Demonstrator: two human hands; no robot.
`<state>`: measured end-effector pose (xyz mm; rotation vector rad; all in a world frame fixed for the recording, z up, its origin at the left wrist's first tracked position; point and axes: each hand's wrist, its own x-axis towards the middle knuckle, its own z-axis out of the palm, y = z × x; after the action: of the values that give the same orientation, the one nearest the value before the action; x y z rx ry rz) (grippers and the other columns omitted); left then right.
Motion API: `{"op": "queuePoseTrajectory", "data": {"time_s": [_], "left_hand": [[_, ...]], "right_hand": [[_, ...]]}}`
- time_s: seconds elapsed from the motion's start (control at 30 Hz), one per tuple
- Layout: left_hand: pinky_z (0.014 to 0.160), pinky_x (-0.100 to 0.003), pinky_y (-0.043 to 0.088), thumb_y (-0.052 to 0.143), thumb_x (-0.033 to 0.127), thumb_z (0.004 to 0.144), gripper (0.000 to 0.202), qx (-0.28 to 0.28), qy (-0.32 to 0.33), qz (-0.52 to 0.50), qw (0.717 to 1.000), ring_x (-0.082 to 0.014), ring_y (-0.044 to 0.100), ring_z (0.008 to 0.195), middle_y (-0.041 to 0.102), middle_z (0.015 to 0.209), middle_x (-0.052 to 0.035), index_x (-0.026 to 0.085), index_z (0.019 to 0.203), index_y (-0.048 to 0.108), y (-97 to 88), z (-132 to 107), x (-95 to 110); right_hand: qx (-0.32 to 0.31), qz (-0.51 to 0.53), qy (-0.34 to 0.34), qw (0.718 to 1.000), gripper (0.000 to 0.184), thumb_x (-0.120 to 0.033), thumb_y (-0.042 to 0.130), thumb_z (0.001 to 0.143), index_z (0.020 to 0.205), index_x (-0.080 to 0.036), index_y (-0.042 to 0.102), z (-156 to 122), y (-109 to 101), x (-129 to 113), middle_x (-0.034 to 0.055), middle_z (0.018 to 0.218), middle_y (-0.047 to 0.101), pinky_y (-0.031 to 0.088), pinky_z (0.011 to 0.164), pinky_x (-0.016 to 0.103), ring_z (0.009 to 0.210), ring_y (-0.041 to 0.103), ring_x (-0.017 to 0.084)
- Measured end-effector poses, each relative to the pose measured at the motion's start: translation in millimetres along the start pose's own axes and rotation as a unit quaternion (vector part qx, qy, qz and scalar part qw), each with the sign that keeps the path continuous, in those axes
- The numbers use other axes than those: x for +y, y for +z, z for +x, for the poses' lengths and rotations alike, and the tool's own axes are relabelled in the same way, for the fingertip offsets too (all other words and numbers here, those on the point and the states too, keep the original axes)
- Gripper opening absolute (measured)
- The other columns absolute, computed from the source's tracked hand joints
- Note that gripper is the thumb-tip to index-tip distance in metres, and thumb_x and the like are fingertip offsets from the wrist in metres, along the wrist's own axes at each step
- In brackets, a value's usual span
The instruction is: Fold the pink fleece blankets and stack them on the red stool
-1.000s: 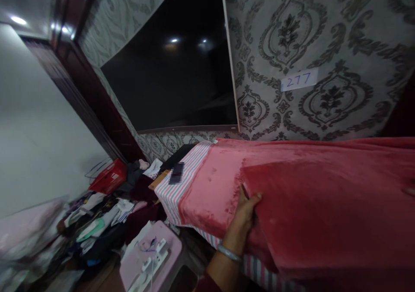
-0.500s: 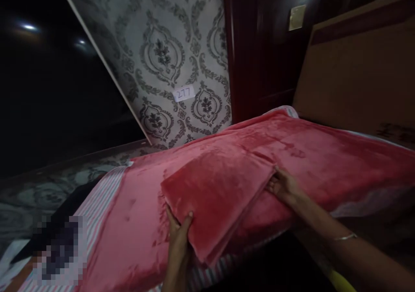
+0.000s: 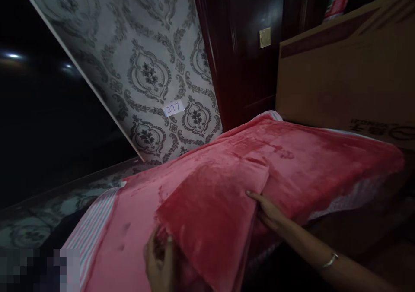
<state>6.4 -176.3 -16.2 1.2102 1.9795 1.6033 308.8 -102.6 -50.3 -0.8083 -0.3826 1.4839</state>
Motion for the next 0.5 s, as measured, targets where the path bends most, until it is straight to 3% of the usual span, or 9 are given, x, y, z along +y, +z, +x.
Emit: {"op": "queuePoseTrajectory", "data": {"time_s": [0.03,0.1,0.17,0.3,0.5], "left_hand": [[0.085,-0.041,0.055,0.06,0.067,0.073,0.072,0.034,0.036,0.021,0.999,-0.0252,0.064,0.09,0.059,0.112,-0.0095,0.02,0.129,0.059,-1.9,15.4,7.1],[0.086,-0.041,0.054,0.058,0.064,0.073,0.065,0.008,0.094,0.035,0.995,-0.0253,0.063,0.091,0.061,0.111,-0.0101,0.018,0.119,0.064,3.2,49.7,26.1],[0.09,-0.042,0.053,0.056,0.059,0.071,0.061,-0.084,0.124,0.038,0.988,-0.0277,0.064,0.098,0.064,0.111,-0.0119,0.017,0.114,0.065,20.7,85.1,45.4],[0.097,-0.048,0.05,0.059,0.053,0.062,0.054,-0.231,0.131,0.118,0.957,-0.0335,0.063,0.109,0.068,0.109,-0.0155,0.016,0.1,0.068,72.8,146.7,68.6],[0.099,-0.051,0.048,0.072,0.061,0.046,0.047,-0.443,0.093,0.125,0.883,-0.0395,0.068,0.095,0.074,0.074,-0.0077,0.025,0.075,0.07,131.0,198.7,74.6]], "right_hand": [[0.002,0.004,-0.013,1.0,0.049,-0.026,0.081,0.062,0.109,-0.016,0.069,-0.5,0.6,0.3,0.0091,0.105,0.075,0.051,0.104,0.045,0.107,0.068,0.03],[0.002,0.008,-0.024,1.0,0.051,-0.028,0.081,0.062,0.11,-0.017,0.069,-1.9,2.3,0.4,0.009,0.106,0.075,0.05,0.104,0.046,0.106,0.068,0.03],[-0.006,0.003,-0.015,1.0,0.051,-0.03,0.082,0.062,0.11,-0.016,0.069,-2.8,3.8,0.2,0.0102,0.106,0.075,0.049,0.104,0.046,0.105,0.069,0.031],[-0.033,-0.006,-0.021,0.999,0.056,-0.035,0.083,0.065,0.115,-0.015,0.067,-4.0,5.8,-1.0,0.0125,0.111,0.073,0.048,0.105,0.046,0.109,0.067,0.03],[-0.053,-0.001,-0.044,0.998,0.083,-0.046,0.087,0.06,0.134,-0.023,0.057,-14.2,9.8,0.6,0.0111,0.126,0.067,0.05,0.1,0.047,0.111,0.065,0.03]]}}
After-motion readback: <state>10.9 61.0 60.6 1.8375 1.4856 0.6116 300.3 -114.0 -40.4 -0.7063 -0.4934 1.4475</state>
